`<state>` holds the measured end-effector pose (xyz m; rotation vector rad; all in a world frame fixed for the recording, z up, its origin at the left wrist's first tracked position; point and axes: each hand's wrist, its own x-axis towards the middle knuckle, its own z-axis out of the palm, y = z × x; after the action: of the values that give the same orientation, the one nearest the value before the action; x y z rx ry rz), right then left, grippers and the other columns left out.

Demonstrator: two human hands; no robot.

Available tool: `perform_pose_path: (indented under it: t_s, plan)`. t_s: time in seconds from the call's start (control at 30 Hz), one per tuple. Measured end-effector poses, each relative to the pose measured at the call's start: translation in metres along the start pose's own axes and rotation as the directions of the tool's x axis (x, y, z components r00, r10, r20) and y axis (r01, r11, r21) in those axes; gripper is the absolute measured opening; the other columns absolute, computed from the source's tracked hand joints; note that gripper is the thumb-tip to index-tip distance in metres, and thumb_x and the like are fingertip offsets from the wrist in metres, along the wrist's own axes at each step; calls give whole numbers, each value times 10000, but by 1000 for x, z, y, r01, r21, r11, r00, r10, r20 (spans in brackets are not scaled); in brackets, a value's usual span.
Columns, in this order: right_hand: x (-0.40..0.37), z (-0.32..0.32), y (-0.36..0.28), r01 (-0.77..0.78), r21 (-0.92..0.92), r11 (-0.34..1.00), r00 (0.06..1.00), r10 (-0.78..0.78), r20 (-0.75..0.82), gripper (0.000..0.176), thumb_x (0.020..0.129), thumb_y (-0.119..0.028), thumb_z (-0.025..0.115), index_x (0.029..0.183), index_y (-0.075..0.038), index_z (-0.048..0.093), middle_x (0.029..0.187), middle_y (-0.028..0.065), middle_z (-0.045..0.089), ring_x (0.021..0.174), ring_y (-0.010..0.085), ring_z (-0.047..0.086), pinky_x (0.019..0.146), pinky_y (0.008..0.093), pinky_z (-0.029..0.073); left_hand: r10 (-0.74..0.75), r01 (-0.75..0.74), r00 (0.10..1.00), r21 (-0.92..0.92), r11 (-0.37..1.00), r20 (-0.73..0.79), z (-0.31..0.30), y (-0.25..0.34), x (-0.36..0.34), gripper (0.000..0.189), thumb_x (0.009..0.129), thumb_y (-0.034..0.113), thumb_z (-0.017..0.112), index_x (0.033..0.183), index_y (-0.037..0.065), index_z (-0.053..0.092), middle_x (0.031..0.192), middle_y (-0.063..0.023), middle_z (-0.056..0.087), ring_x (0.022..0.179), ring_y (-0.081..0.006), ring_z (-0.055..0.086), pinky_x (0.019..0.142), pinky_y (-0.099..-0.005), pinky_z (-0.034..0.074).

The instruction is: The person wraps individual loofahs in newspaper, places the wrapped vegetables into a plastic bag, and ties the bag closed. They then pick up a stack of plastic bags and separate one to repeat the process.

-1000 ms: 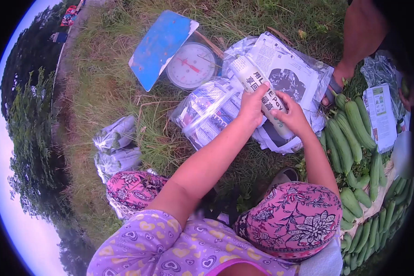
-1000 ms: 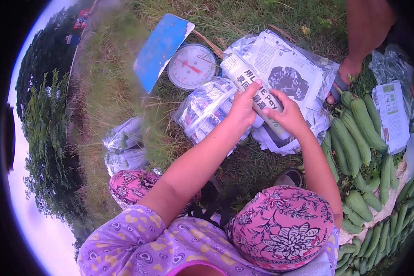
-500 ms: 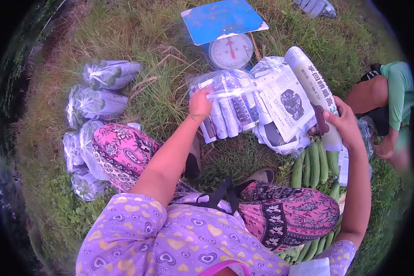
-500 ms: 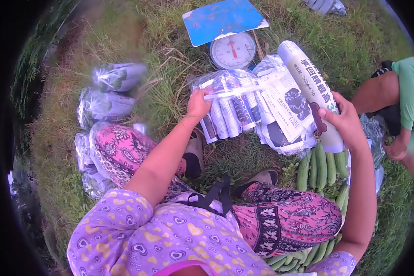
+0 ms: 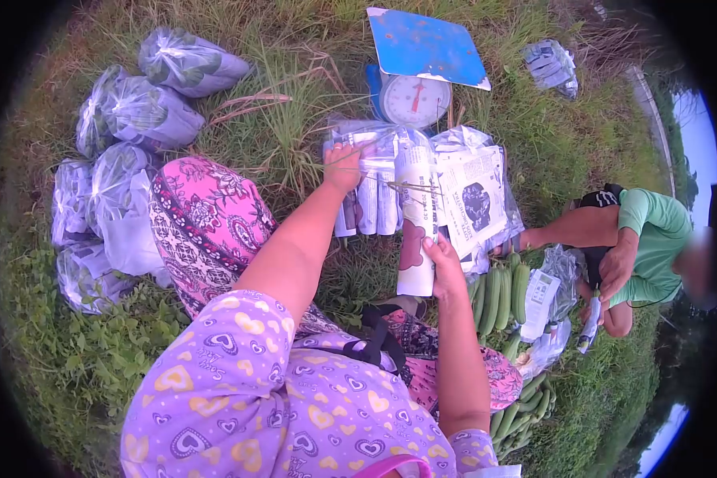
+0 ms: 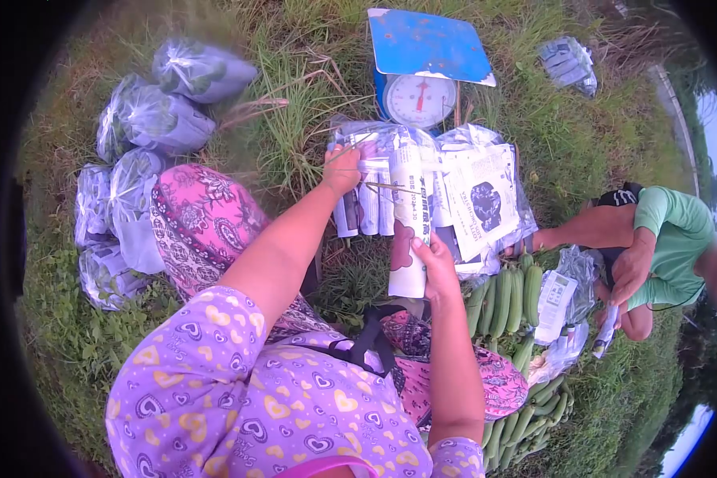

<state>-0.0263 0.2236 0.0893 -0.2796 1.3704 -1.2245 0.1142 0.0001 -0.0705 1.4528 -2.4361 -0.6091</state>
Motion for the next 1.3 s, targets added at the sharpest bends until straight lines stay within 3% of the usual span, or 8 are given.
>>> perform_pose_path:
  t_s: [0.27, 0.5, 0.73, 0.83, 0.97, 1.07, 1.23, 1.3]
  plan:
    - [26, -4, 68, -59, -128, 990, 995, 68, 68, 461, 784, -104, 700, 1198, -17, 516, 1041, 42, 615, 881, 105, 570, 786, 264, 452, 29, 28, 984, -313, 949, 175, -15, -12, 11, 227, 789, 247, 540, 936, 87, 605, 952, -177, 621, 880, -373, 577, 803, -457, 456]
    - [55, 7, 100, 33, -342, 939, 999, -24, 32, 635, 742, -120, 745, 1277, 50, 447, 1056, 87, 622, 917, 138, 579, 825, 277, 450, 68, -55, 998, -440, 896, 15, -7, -30, 4, 223, 788, 269, 526, 840, 59, 577, 833, -165, 593, 791, -365, 570, 714, -427, 441]
    - [75, 28, 114, -9, -176, 984, 1000, 8, -8, 601, 783, -152, 717, 1289, 30, 447, 1077, 82, 617, 921, 112, 575, 820, 277, 456, -10, 132, 977, -568, 812, 214, -11, -47, 11, 336, 776, 383, 554, 783, 51, 601, 746, -143, 584, 737, -288, 567, 696, -385, 418]
    - [64, 15, 93, -146, 92, 985, 985, 136, 109, 412, 843, -186, 635, 1202, -22, 519, 1009, 41, 628, 855, 116, 589, 761, 273, 472, -87, 264, 941, -548, 794, 327, -23, -43, 5, 444, 780, 482, 579, 844, 48, 643, 754, -129, 604, 738, -240, 580, 691, -363, 423]
    - [65, -13, 78, -162, 112, 980, 986, 157, 52, 384, 881, -210, 576, 1221, -47, 501, 1004, 42, 629, 846, 130, 606, 762, 286, 489, 74, 56, 978, -589, 806, 195, -44, -30, 0, 413, 742, 436, 670, 894, 53, 647, 768, -144, 618, 760, -255, 603, 724, -369, 449]
    - [64, -12, 69, -118, -15, 993, 989, 118, 94, 412, 853, -194, 627, 1207, -12, 518, 1015, 41, 630, 828, 111, 592, 736, 259, 473, 74, 15, 976, -400, 916, 207, -27, -35, 9, 294, 724, 291, 707, 888, 57, 637, 790, -152, 629, 764, -295, 614, 723, -375, 464]
    - [69, -1, 82, 55, -318, 947, 996, -27, 90, 679, 750, -174, 731, 1329, 15, 429, 1172, 112, 598, 1043, 182, 574, 902, 303, 435, 55, -76, 997, -447, 892, -60, -17, -32, 1, 158, 738, 111, 639, 871, 36, 597, 786, -161, 626, 761, -325, 614, 674, -394, 477]
    - [69, 3, 87, 199, -642, 741, 979, -176, 100, 725, 728, -184, 745, 1337, 22, 410, 1200, 149, 584, 1079, 207, 567, 920, 310, 425, 49, -63, 998, -455, 888, -42, -26, -30, -5, 160, 748, 116, 627, 884, 38, 592, 789, -167, 626, 767, -329, 616, 681, -401, 479]
